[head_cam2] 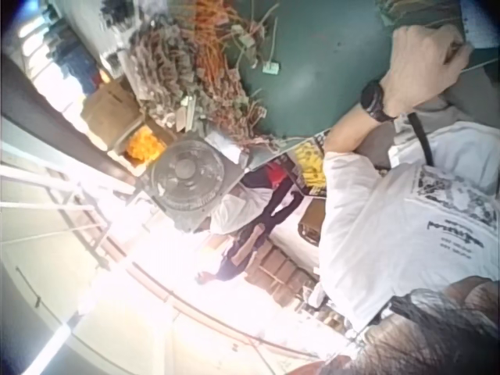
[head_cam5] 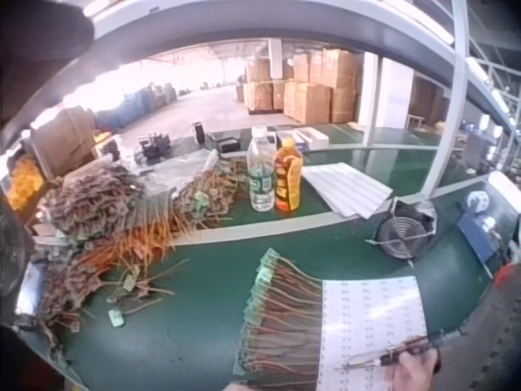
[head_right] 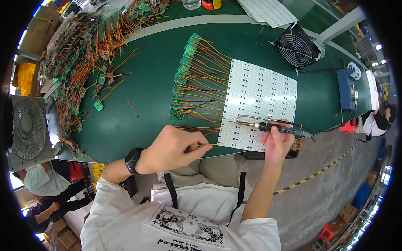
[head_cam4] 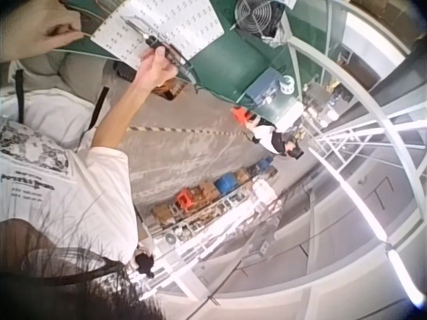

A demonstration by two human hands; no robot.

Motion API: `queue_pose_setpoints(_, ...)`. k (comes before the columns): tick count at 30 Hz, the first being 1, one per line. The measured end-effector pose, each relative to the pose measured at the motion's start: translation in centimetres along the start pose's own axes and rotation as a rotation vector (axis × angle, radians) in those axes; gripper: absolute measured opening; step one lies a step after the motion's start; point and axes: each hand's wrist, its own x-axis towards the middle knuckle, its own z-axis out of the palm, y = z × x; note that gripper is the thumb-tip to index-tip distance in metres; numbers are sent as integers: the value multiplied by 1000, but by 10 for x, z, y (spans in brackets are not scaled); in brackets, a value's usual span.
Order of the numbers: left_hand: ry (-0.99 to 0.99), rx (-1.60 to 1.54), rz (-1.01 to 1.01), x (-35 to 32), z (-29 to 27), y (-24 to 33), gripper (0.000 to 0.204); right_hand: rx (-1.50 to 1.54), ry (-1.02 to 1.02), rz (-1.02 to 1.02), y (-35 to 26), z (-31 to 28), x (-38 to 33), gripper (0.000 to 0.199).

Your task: The person solders individual wires from driver boards onto the contact points of a large LED panel using a soldering iron and solder.

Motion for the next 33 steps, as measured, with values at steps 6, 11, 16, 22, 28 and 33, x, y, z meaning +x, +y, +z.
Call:
queue_pose_setpoints(6, 168, 404, 287, 2, 26, -34, 8, -23, -45, 12, -1, 5, 0, 22)
queue_pose_setpoints(11, 338, 349, 461, 14, 27, -37, 10, -14, 3, 10, -1, 4, 1, 23)
queue_pose_setpoints(16, 272, 422, 403, 7, 34, -46, 15, -6, -73, -5, 0, 2, 0, 24)
queue_pose_setpoints(22, 234, 450, 354, 0, 28, -44, 15, -16, 18, -39, 2, 2, -3, 25)
queue_pose_setpoints(28, 269, 429, 310, -4, 26, -51, 11, -179, -22, -181, 5, 2, -10, 27)
queue_pose_setpoints(33, 280, 412, 248, -4, 26, -50, 10, -251, 14, -242, -3, 16, -12, 20)
